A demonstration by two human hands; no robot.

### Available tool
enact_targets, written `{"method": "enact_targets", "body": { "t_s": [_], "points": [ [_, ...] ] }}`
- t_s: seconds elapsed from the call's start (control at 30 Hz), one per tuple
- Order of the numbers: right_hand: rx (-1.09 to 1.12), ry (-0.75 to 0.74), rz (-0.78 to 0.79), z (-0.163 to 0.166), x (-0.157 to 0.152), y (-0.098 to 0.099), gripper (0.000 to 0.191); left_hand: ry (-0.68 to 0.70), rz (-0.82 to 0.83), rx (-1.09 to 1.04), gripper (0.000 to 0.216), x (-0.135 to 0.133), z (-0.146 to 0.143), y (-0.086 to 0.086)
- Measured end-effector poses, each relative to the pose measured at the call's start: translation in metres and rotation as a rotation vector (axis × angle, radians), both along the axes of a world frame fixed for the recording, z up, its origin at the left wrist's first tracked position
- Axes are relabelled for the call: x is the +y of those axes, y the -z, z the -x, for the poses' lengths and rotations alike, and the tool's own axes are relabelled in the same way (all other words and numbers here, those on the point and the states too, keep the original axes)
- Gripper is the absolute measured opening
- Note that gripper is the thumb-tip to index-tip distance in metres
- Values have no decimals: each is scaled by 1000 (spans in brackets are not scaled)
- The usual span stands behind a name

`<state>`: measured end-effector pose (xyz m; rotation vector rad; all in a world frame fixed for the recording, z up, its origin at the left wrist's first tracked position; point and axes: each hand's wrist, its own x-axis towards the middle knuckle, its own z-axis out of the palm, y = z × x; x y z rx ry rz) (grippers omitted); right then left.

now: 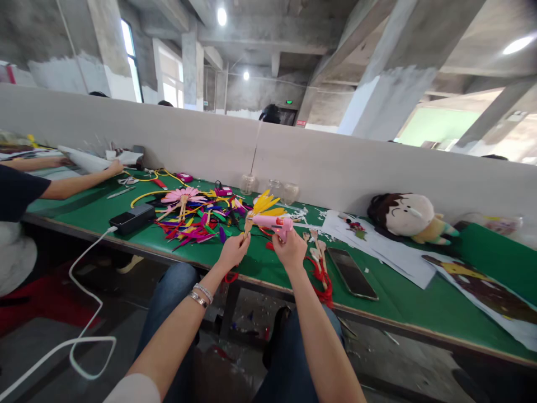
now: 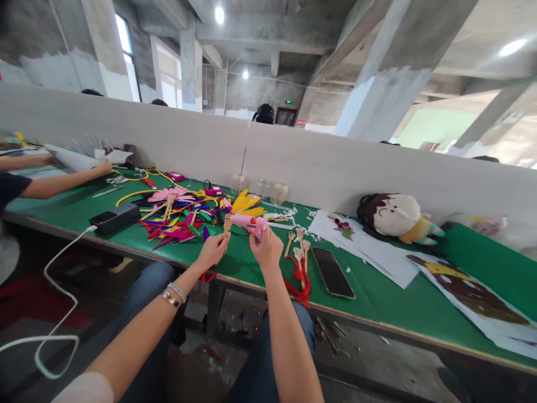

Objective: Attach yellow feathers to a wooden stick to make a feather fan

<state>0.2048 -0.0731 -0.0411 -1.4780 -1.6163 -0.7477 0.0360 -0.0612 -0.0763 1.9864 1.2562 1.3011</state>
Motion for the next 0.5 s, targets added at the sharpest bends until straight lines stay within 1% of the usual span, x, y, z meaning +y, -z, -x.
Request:
{"method": "enact_targets", "body": {
  "t_s": [0.37,0.5],
  "points": [
    [15,26,-26,-3,1,-1,37,-8,-48,22,41,2,0,2],
    [24,38,-30,-4,0,-2,35,-7,-26,15,41,3,0,3]
  ]
}}
